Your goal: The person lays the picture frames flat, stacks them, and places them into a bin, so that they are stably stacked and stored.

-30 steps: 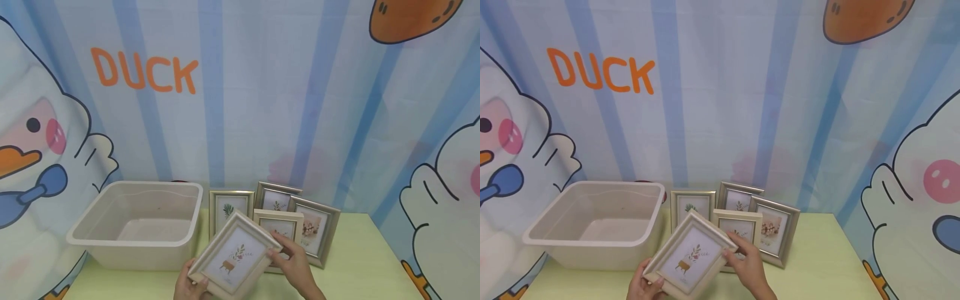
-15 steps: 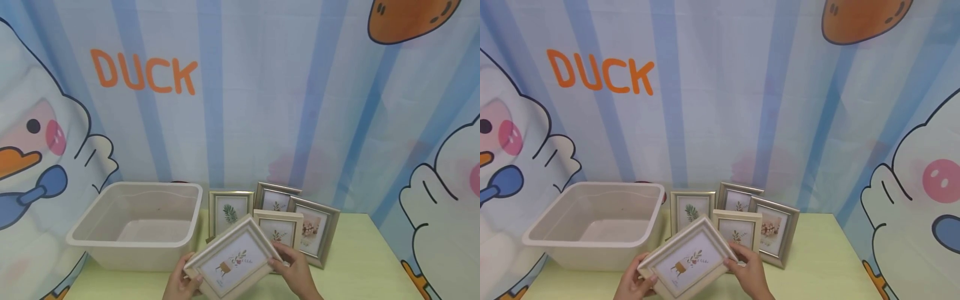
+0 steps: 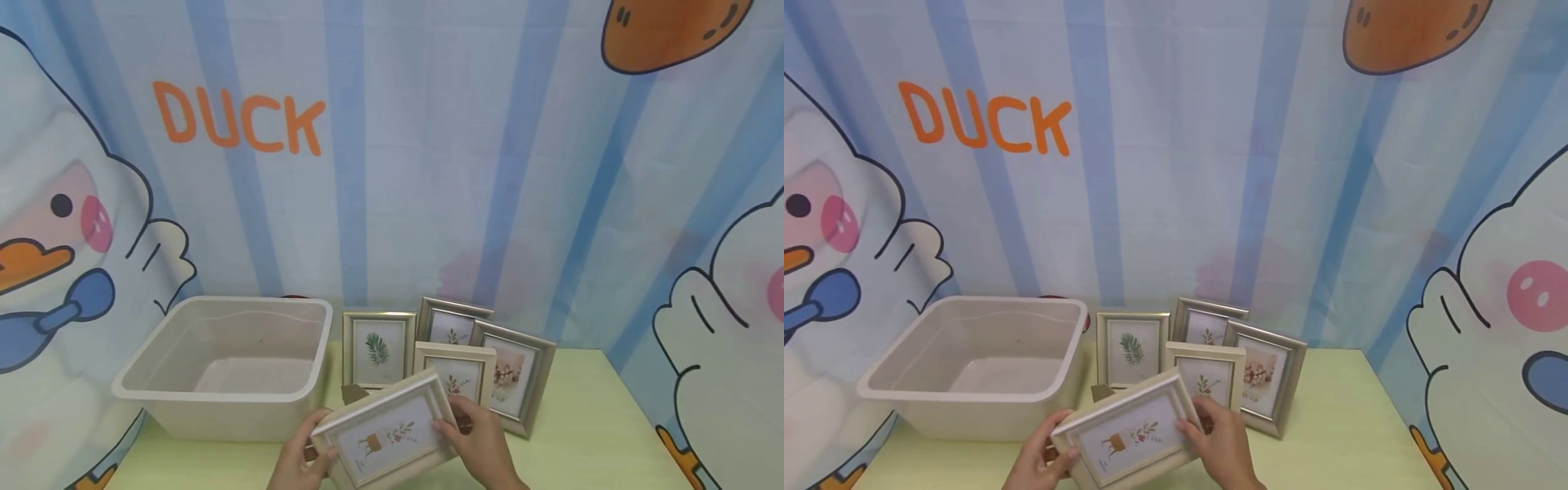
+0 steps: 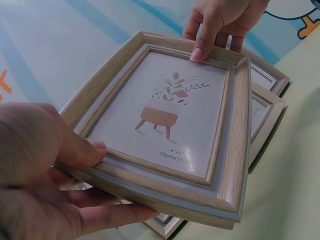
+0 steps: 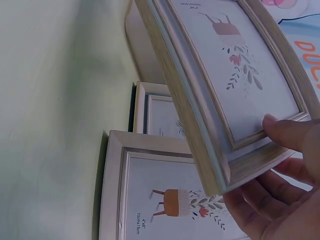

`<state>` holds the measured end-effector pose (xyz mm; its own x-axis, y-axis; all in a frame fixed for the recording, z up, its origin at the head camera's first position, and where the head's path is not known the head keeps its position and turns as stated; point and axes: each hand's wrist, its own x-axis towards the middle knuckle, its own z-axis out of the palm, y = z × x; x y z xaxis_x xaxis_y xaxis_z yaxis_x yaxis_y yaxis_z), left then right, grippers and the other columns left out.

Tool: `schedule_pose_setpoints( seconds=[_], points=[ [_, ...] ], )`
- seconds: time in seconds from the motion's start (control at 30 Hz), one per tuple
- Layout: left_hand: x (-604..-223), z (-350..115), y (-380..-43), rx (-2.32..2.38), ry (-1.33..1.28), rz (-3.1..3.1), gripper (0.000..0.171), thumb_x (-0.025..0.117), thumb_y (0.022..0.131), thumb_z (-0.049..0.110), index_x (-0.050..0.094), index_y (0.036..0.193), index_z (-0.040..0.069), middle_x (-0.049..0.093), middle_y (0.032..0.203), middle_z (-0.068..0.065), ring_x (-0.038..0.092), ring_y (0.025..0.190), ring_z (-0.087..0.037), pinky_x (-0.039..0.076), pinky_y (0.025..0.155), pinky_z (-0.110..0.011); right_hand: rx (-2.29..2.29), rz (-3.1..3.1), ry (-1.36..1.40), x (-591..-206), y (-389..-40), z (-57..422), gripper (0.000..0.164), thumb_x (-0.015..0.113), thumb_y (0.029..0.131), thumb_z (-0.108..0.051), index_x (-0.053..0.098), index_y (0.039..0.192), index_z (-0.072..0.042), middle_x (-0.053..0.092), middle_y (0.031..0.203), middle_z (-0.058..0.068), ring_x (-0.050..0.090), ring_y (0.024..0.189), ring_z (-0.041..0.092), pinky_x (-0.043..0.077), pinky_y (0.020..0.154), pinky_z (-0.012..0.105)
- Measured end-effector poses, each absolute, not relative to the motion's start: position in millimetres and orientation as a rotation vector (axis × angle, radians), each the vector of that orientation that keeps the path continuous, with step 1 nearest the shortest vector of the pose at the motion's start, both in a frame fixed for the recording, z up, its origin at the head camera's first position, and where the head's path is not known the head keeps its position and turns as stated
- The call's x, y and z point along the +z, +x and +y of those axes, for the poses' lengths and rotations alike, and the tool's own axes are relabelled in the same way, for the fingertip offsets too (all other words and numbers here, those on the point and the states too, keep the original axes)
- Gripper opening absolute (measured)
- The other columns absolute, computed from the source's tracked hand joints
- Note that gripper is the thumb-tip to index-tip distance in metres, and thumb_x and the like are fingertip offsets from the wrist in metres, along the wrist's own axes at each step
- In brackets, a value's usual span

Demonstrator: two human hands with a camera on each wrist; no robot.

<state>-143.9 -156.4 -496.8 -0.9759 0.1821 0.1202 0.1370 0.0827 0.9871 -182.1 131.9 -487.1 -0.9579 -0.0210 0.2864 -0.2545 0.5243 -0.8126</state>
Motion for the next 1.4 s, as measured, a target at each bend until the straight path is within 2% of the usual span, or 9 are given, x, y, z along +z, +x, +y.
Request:
schedule_pose_setpoints(
  seconds=[0.23,0.4,0.57,0.7,0.83,1.03,1.2,1.27,1.4],
  points=[
    [-497,-152,-143,2.059,0.412,2.400,0.048,0.061,0.086,-0.009,0.048,0.131,0.000,0.057,0.120,-0.037,0.070,0.091,-0.040,0.064,0.068,-0.038,1.390,-2.637,0.248,-483,-182,136,0.033,0.081,0.081,-0.022,0.071,0.108,-0.005,0.076,0.093,0.011,0.073,0.079,0.019,0.061,0.066,0.023],
    [-499,-147,-141,2.011,0.628,2.584,0.046,0.065,0.083,-0.010,0.051,0.126,0.002,0.065,0.109,-0.032,0.073,0.085,-0.025,0.063,0.065,-0.031,1.400,-2.744,0.350,-468,-184,143,0.038,0.076,0.087,-0.032,0.069,0.113,-0.005,0.077,0.094,0.010,0.074,0.081,0.020,0.061,0.064,0.028],
    [-501,-142,-142,1.882,0.798,2.808,0.053,0.066,0.076,-0.018,0.054,0.122,0.006,0.070,0.096,-0.024,0.072,0.078,-0.013,0.058,0.057,-0.020,1.454,-2.784,0.447,-461,-187,147,0.035,0.074,0.089,-0.029,0.070,0.115,-0.006,0.076,0.097,0.008,0.068,0.078,0.015,0.057,0.065,0.026],
    [-498,-140,-141,1.786,0.798,2.854,0.053,0.067,0.076,-0.019,0.054,0.121,0.007,0.070,0.097,-0.021,0.071,0.077,-0.016,0.057,0.056,-0.017,1.569,-2.816,0.409,-465,-187,152,0.032,0.076,0.086,-0.024,0.072,0.112,-0.005,0.075,0.099,0.008,0.059,0.077,0.013,0.052,0.062,0.027],
    [-495,-141,-140,1.722,0.756,2.859,0.053,0.067,0.078,-0.017,0.054,0.123,0.007,0.071,0.101,-0.021,0.072,0.080,-0.021,0.056,0.058,-0.017,1.694,-2.797,0.426,-471,-187,156,0.033,0.077,0.085,-0.021,0.072,0.111,-0.002,0.075,0.099,0.011,0.065,0.080,0.015,0.058,0.062,0.029],
    [-498,-141,-142,1.735,0.846,2.905,0.059,0.068,0.075,-0.019,0.056,0.127,0.006,0.071,0.109,-0.021,0.070,0.095,-0.018,0.060,0.066,-0.020,1.692,-2.789,0.409,-479,-183,160,0.033,0.078,0.084,-0.026,0.074,0.104,0.000,0.073,0.082,0.008,0.061,0.063,0.014,0.054,0.053,0.026],
    [-503,-137,-147,1.842,0.984,2.933,0.059,0.072,0.074,-0.017,0.057,0.127,0.001,0.073,0.105,-0.021,0.072,0.093,-0.012,0.062,0.070,-0.027,1.747,-2.721,0.346,-489,-178,165,0.036,0.079,0.084,-0.025,0.072,0.106,0.001,0.075,0.100,0.015,0.069,0.085,0.018,0.060,0.067,0.027],
    [-503,-137,-149,1.863,0.986,2.932,0.059,0.074,0.074,-0.015,0.058,0.128,0.002,0.074,0.103,-0.017,0.072,0.091,-0.009,0.062,0.073,-0.028,1.760,-2.680,0.316,-494,-176,166,0.035,0.079,0.083,-0.024,0.073,0.105,0.001,0.075,0.105,0.016,0.069,0.093,0.016,0.060,0.075,0.027],
    [-501,-139,-152,1.877,1.051,2.848,0.064,0.075,0.075,-0.013,0.057,0.134,0.004,0.075,0.102,-0.012,0.070,0.096,-0.006,0.062,0.077,-0.030,1.776,-2.602,0.261,-504,-170,167,0.027,0.080,0.082,-0.018,0.074,0.100,0.002,0.076,0.100,0.015,0.068,0.089,0.007,0.061,0.078,0.027]
  ],
)
